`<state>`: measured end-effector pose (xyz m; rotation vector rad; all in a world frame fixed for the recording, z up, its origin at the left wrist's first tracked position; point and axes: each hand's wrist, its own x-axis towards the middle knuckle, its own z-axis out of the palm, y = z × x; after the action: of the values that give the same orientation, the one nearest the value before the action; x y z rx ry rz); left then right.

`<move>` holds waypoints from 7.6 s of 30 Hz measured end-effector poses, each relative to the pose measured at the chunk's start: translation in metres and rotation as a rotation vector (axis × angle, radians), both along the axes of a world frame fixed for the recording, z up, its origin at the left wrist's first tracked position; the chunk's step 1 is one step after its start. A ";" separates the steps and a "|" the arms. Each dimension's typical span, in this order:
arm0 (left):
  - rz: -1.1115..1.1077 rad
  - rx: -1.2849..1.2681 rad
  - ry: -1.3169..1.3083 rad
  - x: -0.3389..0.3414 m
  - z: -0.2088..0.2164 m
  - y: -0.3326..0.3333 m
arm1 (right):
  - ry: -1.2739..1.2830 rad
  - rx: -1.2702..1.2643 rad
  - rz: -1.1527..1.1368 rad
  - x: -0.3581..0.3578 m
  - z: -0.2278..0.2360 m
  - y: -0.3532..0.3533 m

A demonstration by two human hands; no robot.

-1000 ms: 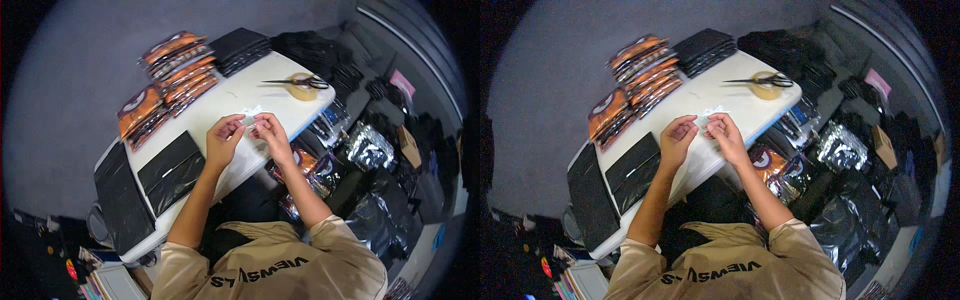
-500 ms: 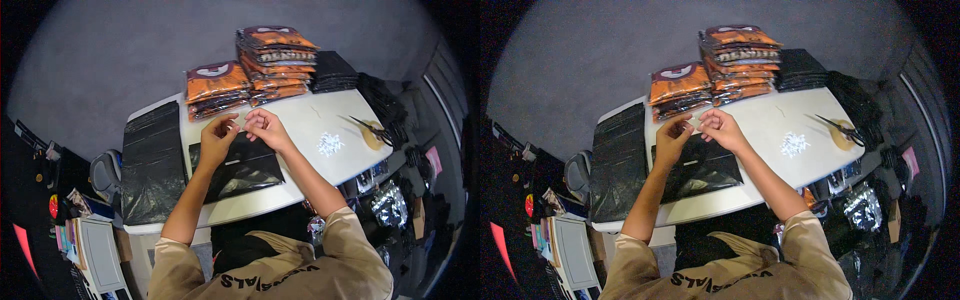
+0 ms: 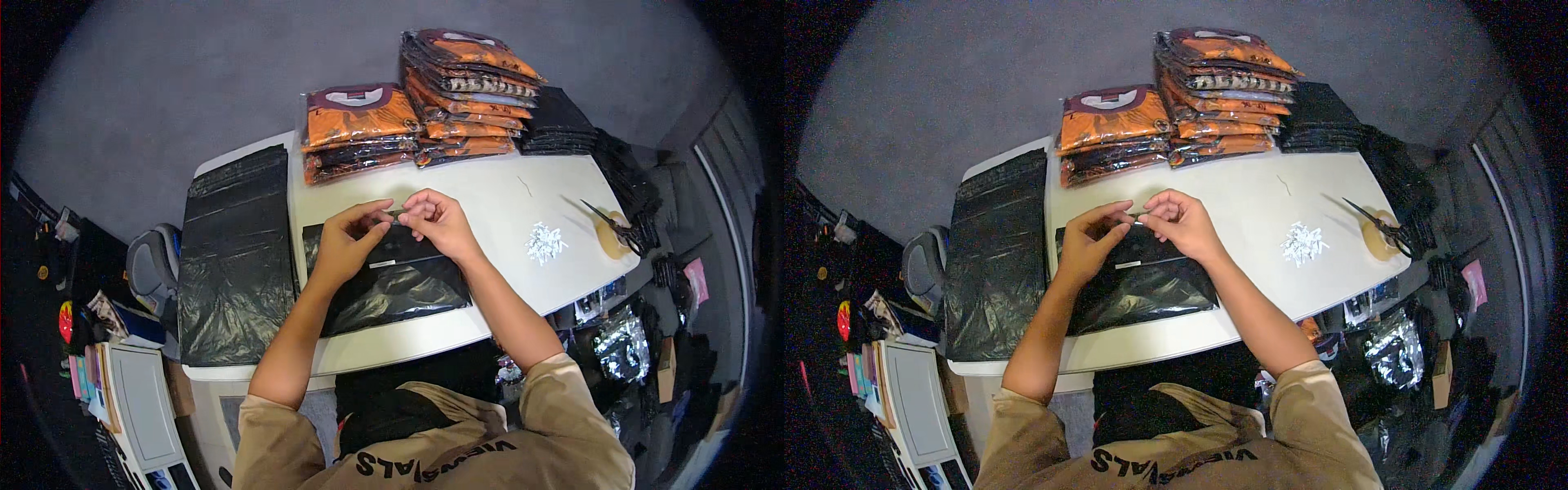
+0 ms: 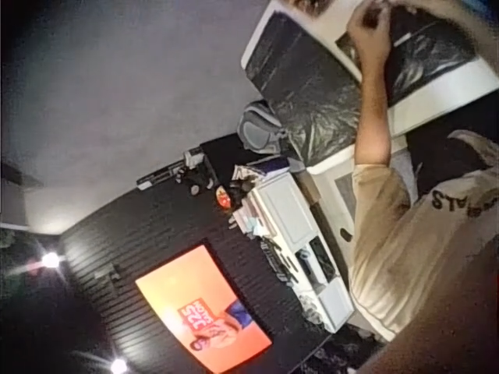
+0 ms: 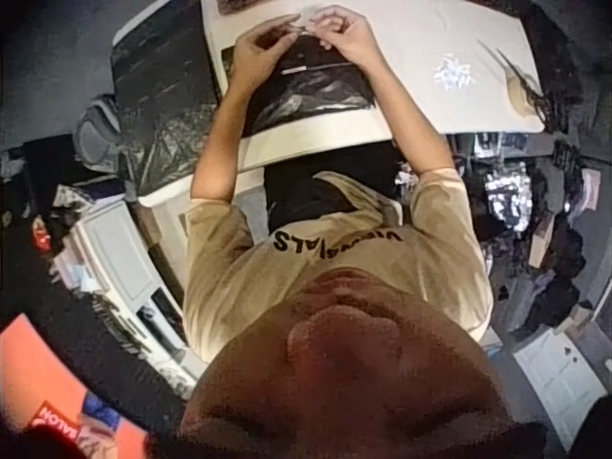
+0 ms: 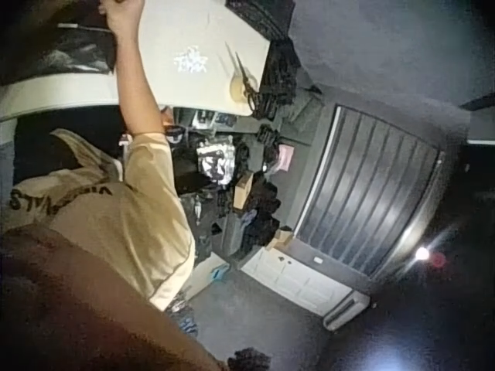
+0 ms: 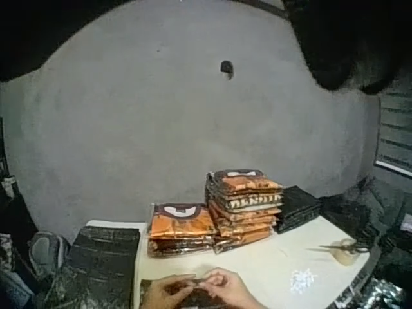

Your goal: The recorder is placing folded shirts into individual plastic bags and then into larger black shipping bags, sealing them with tape and adding labels.

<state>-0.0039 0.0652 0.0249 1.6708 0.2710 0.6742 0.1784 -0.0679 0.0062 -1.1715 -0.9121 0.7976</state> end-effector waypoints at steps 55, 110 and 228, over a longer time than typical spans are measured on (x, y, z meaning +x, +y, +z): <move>0.248 0.114 0.065 0.002 0.000 -0.017 | -0.383 0.028 -0.251 -0.016 0.011 -0.004; 0.371 0.257 -0.037 0.000 -0.001 -0.007 | -0.749 0.191 -0.305 -0.027 0.032 -0.014; 0.281 0.455 0.362 -0.044 -0.025 -0.017 | -1.157 0.053 -0.138 -0.057 0.010 -0.045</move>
<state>-0.0484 0.0482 0.0003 2.2187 0.6580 0.6692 0.1217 -0.1129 0.0160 -1.6303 -1.7331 -0.1074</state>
